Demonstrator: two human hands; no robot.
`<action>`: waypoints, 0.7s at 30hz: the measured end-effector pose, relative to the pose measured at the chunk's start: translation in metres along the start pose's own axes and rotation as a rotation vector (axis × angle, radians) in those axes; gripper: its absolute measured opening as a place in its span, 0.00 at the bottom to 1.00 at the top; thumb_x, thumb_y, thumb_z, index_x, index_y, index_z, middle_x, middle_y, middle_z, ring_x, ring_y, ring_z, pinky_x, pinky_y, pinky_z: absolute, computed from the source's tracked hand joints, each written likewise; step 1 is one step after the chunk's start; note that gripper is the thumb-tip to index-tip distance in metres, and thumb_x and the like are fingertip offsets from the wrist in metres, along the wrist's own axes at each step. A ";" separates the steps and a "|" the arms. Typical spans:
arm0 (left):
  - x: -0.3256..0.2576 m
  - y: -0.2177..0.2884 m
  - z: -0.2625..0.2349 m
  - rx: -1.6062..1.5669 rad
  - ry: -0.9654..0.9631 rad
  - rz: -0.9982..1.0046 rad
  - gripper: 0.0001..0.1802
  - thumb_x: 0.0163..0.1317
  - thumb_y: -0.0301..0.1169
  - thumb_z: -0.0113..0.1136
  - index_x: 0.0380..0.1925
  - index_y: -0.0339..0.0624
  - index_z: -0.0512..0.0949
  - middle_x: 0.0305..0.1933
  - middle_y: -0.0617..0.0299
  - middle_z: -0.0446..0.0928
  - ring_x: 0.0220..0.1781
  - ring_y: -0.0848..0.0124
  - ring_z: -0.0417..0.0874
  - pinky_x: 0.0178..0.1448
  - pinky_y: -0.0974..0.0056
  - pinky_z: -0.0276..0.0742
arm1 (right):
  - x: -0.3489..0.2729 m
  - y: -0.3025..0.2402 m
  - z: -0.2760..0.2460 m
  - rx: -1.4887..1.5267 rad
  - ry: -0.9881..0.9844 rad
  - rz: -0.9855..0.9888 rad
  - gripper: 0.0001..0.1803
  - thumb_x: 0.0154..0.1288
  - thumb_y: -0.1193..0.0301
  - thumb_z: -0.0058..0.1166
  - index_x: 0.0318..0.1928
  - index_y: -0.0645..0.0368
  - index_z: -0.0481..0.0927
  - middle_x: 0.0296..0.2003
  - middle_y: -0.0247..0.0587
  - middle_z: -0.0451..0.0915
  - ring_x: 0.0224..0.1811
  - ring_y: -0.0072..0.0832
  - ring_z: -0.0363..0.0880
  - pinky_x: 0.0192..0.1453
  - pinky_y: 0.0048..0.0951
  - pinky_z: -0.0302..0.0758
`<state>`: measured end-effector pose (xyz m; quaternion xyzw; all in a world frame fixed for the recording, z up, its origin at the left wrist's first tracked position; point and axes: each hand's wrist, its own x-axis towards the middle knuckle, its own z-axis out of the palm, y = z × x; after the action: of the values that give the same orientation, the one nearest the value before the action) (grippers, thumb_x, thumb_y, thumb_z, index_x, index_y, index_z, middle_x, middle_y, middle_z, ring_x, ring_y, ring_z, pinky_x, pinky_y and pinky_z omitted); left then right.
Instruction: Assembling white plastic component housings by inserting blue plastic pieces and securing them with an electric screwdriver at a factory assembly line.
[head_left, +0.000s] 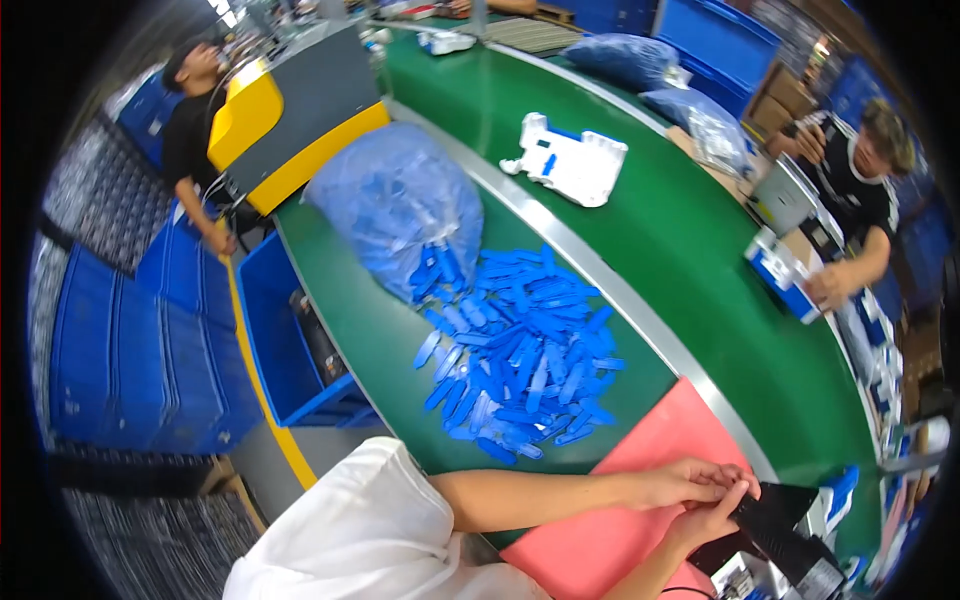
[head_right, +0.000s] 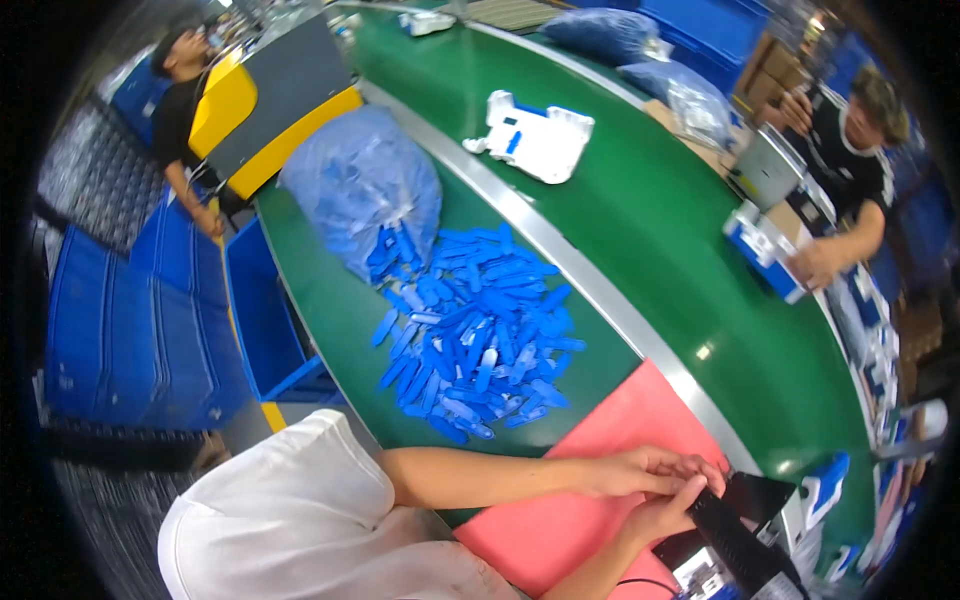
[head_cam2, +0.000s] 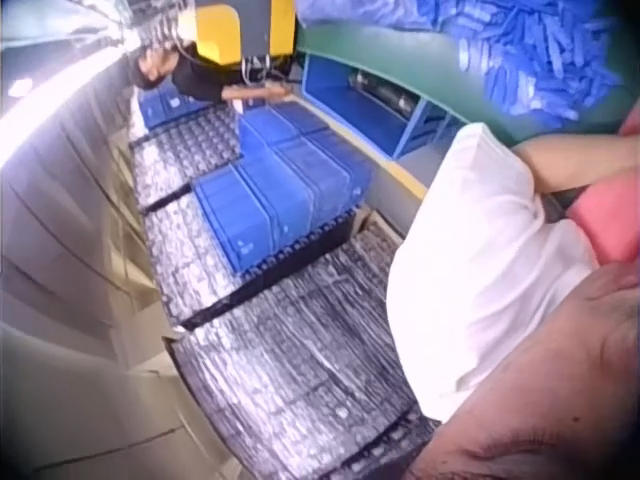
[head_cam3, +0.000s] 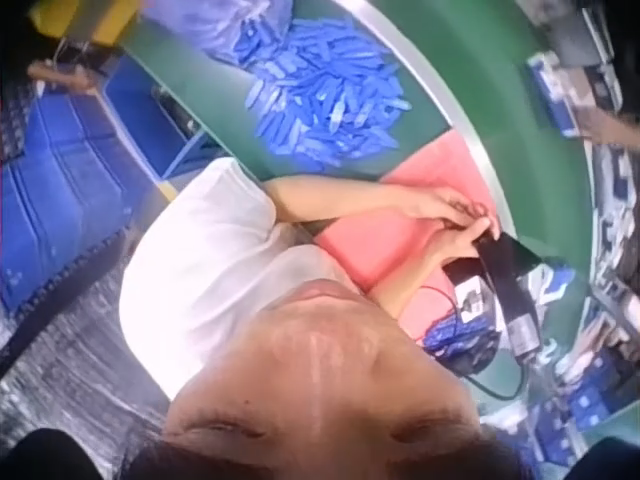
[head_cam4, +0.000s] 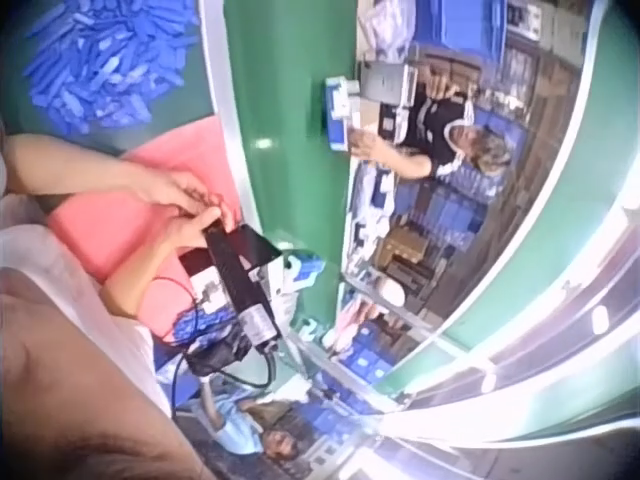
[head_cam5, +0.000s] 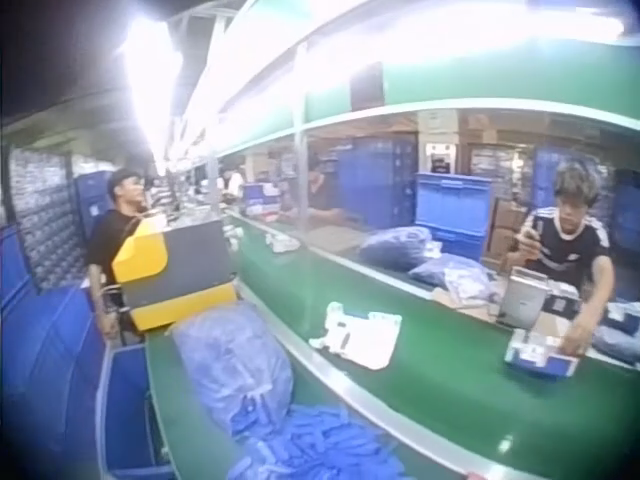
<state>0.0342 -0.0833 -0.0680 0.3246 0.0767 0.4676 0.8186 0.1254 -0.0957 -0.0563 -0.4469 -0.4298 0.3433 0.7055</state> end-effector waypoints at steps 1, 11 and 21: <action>0.004 -0.019 -0.014 -0.029 0.007 -0.072 0.10 0.70 0.34 0.55 0.45 0.42 0.77 0.47 0.68 0.75 0.50 0.78 0.75 0.50 0.69 0.73 | 0.000 -0.001 0.000 0.002 0.002 -0.002 0.12 0.70 0.66 0.50 0.45 0.61 0.70 0.38 0.41 0.71 0.39 0.27 0.72 0.39 0.26 0.72; 0.008 -0.026 -0.008 0.007 0.006 -0.013 0.11 0.67 0.37 0.59 0.37 0.40 0.79 0.37 0.69 0.77 0.41 0.78 0.77 0.43 0.69 0.74 | 0.005 0.003 -0.003 -0.177 0.060 -0.105 0.15 0.70 0.60 0.51 0.39 0.61 0.75 0.33 0.33 0.73 0.28 0.17 0.70 0.24 0.16 0.57; 0.007 -0.025 -0.009 0.138 0.066 -0.003 0.12 0.67 0.38 0.59 0.34 0.40 0.79 0.32 0.70 0.76 0.37 0.80 0.75 0.41 0.71 0.72 | 0.000 -0.009 0.007 -0.162 0.055 -0.110 0.13 0.70 0.64 0.51 0.41 0.63 0.73 0.33 0.36 0.72 0.32 0.24 0.71 0.32 0.23 0.69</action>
<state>0.0518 -0.0826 -0.0885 0.3643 0.1362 0.4706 0.7920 0.1199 -0.0967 -0.0460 -0.4871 -0.4606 0.2558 0.6965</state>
